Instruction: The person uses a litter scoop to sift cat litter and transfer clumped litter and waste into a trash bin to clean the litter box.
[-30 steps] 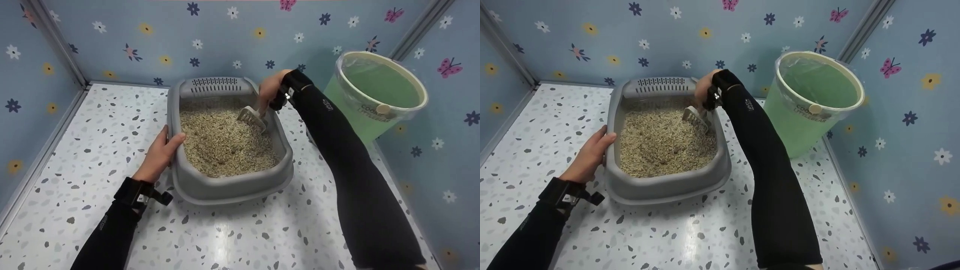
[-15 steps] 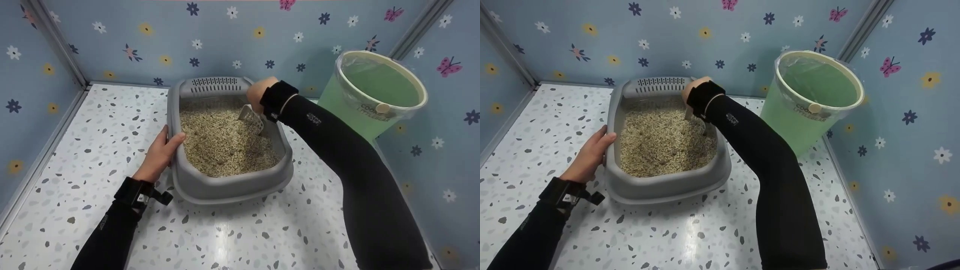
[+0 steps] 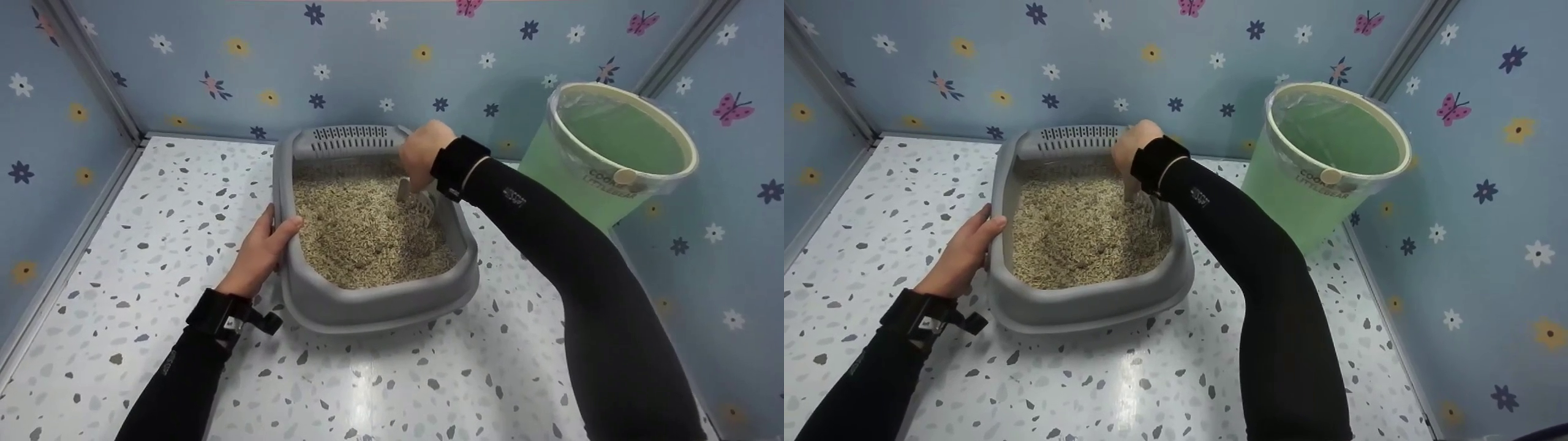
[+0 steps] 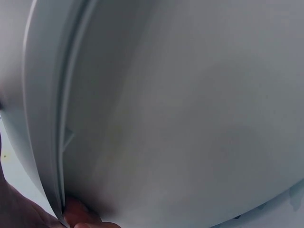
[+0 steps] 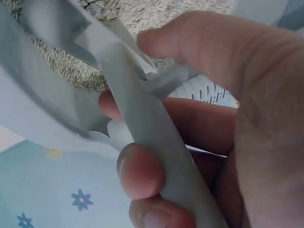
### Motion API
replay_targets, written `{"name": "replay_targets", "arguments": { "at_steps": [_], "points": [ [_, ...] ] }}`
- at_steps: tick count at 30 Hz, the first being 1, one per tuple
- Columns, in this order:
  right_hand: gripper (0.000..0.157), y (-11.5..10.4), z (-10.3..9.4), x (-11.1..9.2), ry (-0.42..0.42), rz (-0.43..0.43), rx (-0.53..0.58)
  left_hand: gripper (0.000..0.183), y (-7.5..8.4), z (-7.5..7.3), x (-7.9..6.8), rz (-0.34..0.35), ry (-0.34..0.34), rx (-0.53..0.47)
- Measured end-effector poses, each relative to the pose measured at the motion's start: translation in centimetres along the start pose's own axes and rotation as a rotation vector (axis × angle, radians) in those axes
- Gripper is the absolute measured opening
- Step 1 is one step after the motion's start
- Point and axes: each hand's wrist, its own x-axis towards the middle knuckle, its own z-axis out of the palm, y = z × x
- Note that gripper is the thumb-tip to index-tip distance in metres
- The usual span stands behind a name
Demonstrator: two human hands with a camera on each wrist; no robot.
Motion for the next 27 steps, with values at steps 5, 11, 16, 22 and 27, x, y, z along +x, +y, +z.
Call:
{"name": "replay_targets", "arguments": {
  "at_steps": [5,11,16,22,27],
  "points": [
    [0.033,0.9,0.7,0.2,-0.038,-0.005,0.153,0.107,0.2,0.0,0.0,0.004,-0.007,-0.006],
    [0.045,0.7,1.4,0.3,-0.060,-0.069,0.360,0.109,0.1,-0.3,-0.1,0.001,-0.006,0.009],
    [0.055,-0.4,2.1,0.5,-0.143,-0.158,0.542,0.106,-0.1,-0.1,0.0,0.014,-0.005,-0.008],
    [0.053,-2.0,2.6,0.5,-0.257,-0.231,0.687,0.106,-0.2,0.0,0.1,0.023,-0.007,-0.034],
    [0.055,-4.1,3.0,0.9,-0.330,-0.344,0.649,0.106,-0.2,0.1,0.0,0.025,-0.014,-0.040]
  ]
}}
